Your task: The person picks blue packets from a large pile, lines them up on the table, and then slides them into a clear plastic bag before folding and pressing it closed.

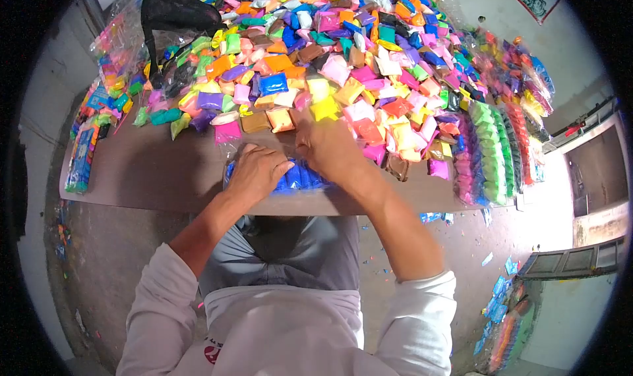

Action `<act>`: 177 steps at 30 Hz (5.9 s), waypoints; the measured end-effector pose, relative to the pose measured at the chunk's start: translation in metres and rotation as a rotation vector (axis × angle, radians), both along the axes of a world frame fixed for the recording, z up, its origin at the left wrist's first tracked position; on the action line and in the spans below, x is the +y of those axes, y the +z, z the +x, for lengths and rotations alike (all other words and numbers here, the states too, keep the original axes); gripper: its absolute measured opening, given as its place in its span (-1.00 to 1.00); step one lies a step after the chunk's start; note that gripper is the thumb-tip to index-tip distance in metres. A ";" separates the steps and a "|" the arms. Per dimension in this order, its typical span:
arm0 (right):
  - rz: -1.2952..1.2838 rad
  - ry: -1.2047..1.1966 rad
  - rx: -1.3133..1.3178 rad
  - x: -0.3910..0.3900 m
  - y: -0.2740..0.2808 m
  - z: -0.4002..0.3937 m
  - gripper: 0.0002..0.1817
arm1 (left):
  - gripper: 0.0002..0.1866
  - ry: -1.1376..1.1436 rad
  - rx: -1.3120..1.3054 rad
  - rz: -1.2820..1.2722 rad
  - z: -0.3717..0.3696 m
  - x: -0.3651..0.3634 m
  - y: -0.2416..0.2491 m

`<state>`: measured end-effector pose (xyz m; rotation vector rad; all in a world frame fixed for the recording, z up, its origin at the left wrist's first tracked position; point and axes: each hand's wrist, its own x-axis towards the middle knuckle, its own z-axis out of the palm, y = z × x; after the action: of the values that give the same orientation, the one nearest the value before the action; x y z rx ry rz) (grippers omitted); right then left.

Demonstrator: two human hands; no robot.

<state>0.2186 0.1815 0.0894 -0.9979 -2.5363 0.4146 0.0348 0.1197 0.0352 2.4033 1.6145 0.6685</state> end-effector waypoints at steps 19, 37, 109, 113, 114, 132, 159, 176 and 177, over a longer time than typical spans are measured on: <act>0.414 0.119 -0.184 -0.047 -0.023 0.019 -0.82 | -0.84 -0.012 -0.021 0.248 -0.011 -0.017 0.013; 0.543 0.151 -0.126 -0.053 -0.038 0.025 -0.81 | -0.64 -0.105 0.075 0.183 0.018 -0.031 0.026; 0.153 -0.221 0.427 -0.082 -0.036 0.010 -0.78 | -0.83 -0.068 -0.239 0.212 0.012 -0.052 -0.009; 0.147 -0.147 0.367 -0.081 -0.056 0.000 -0.80 | -0.84 0.054 -0.165 0.340 -0.017 -0.062 0.009; 0.151 -0.166 0.361 -0.082 -0.059 0.000 -0.80 | -0.85 0.122 -0.150 0.369 -0.029 -0.062 0.016; 0.180 -0.180 0.405 -0.081 -0.064 0.002 -0.80 | -0.36 0.457 -0.218 -0.187 -0.090 -0.012 0.040; 0.094 -0.203 0.452 -0.078 -0.064 0.002 -0.75 | -0.58 0.397 -0.578 -0.571 -0.093 -0.066 0.022; 0.019 -0.212 0.358 -0.082 -0.056 0.004 -0.75 | -0.78 0.366 -0.150 0.114 -0.086 -0.065 -0.025; 0.020 -0.217 0.350 -0.083 -0.056 0.006 -0.75 | -0.78 0.362 -0.158 0.111 -0.087 -0.067 -0.023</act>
<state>0.2247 0.0983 0.0332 -1.0745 -2.0951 0.4548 -0.0519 0.0525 0.0124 2.0787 2.0088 1.0032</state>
